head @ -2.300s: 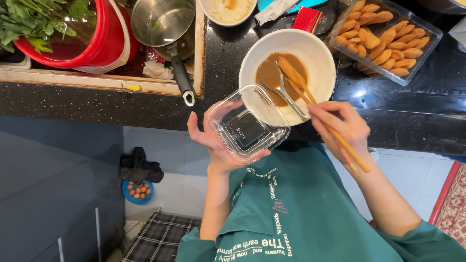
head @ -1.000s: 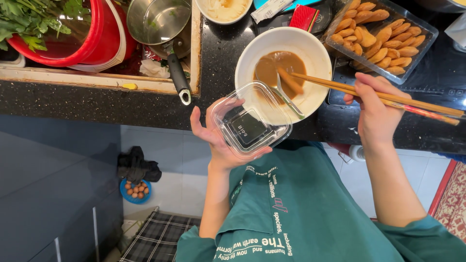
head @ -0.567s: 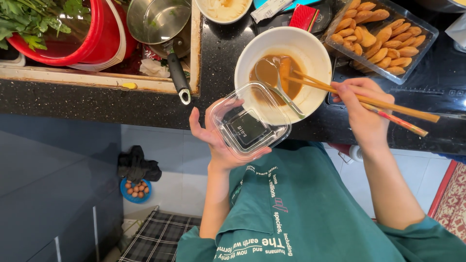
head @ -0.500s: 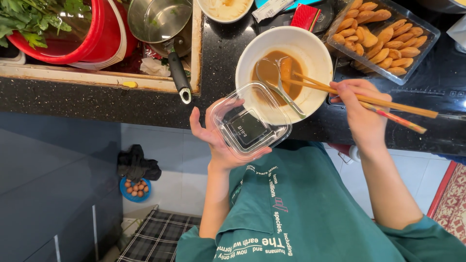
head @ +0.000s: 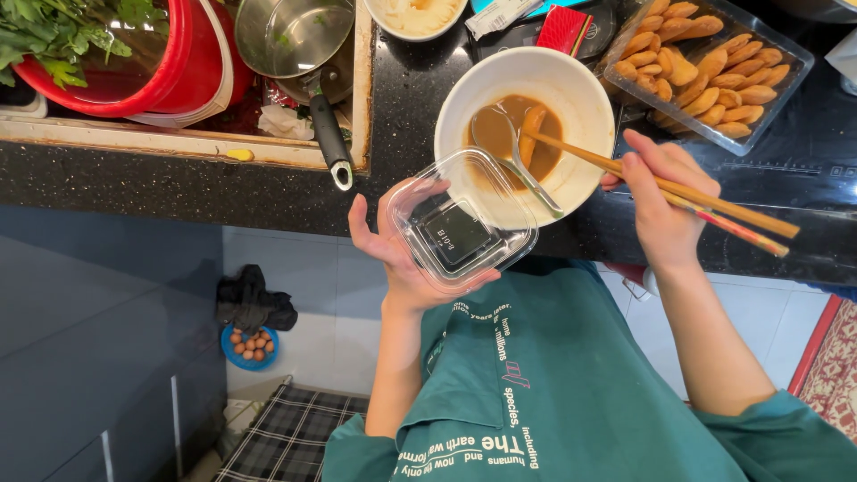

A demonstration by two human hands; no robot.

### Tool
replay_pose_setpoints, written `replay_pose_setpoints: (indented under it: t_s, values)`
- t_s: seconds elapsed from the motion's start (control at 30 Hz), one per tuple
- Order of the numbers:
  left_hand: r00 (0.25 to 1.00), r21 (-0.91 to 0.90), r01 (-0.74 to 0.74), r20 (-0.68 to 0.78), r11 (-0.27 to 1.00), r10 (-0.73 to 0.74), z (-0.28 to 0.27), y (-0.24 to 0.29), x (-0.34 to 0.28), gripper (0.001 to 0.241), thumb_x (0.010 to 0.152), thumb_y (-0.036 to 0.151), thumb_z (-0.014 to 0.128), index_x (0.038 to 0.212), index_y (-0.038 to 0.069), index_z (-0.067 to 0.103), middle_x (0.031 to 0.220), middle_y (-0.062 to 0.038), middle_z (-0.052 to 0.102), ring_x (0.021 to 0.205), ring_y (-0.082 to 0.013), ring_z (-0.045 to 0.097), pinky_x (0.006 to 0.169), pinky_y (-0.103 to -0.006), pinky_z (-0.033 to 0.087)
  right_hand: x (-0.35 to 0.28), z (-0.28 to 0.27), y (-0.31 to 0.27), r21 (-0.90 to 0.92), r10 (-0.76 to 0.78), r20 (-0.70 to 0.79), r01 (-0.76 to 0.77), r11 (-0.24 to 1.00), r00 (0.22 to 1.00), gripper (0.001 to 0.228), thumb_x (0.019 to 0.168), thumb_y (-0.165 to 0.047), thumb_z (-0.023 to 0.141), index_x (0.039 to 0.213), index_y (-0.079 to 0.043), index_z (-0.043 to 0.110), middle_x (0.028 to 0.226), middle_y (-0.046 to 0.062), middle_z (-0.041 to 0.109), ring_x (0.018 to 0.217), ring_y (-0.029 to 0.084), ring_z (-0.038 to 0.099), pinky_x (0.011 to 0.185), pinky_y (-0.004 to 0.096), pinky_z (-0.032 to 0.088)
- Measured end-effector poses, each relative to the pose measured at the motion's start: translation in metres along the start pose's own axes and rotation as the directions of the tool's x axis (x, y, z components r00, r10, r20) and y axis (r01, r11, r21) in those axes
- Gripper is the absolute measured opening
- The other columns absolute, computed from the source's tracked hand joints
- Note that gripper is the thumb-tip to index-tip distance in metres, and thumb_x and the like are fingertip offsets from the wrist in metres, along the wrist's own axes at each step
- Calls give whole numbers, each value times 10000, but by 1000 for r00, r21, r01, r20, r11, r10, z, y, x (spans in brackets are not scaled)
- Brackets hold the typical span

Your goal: Dipping ladyfingers into coffee and layering them with cream in a container to assemble tiramisu.

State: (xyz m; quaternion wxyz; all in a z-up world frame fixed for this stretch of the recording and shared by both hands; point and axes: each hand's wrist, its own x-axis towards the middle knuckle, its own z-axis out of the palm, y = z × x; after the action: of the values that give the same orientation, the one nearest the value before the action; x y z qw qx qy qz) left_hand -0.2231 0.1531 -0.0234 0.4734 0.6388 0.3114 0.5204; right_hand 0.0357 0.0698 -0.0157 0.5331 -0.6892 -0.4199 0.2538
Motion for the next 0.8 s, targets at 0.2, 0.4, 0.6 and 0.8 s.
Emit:
replay_pose_setpoints:
  t_s: [0.2, 0.4, 0.6, 0.8]
  values:
    - [1000, 0, 4, 4, 1000, -4, 1, -2, 2, 1406, 601, 251, 979, 1579, 239, -31, 1425, -204, 470, 1260, -325, 607, 1167, -504, 528, -12, -19, 7, -113, -222, -29, 217, 970, 975, 165, 1073, 246, 589, 1215, 204, 661, 1038, 208, 552, 861, 343, 695, 765, 332, 544]
    - [1000, 9, 14, 4, 1000, -14, 2, -4, 5, 1414, 595, 223, 982, 1581, 238, -32, 1402, -198, 507, 1296, -333, 581, 1185, -498, 509, -22, -20, -6, -191, -292, -5, 286, 939, 956, 154, 983, 270, 623, 1102, 197, 686, 1050, 251, 620, 836, 338, 677, 752, 353, 546]
    - [998, 149, -47, -30, 988, 52, 8, -11, 12, 1380, 626, 319, 998, 1564, 196, -7, 1455, -138, 498, 1345, -299, 572, 1200, -441, 506, -25, -26, -6, -178, -318, -11, 311, 934, 948, 131, 960, 280, 624, 1030, 186, 681, 1039, 264, 642, 823, 337, 685, 718, 334, 520]
    - [992, 151, -126, -3, 980, 128, 7, -7, 31, 1287, 761, 176, 948, 1596, 299, -24, 1501, -158, 454, 1351, -327, 575, 1202, -482, 525, -21, -33, -7, -175, -318, 2, 314, 933, 948, 158, 948, 287, 640, 1045, 173, 690, 1033, 244, 645, 811, 317, 680, 700, 319, 509]
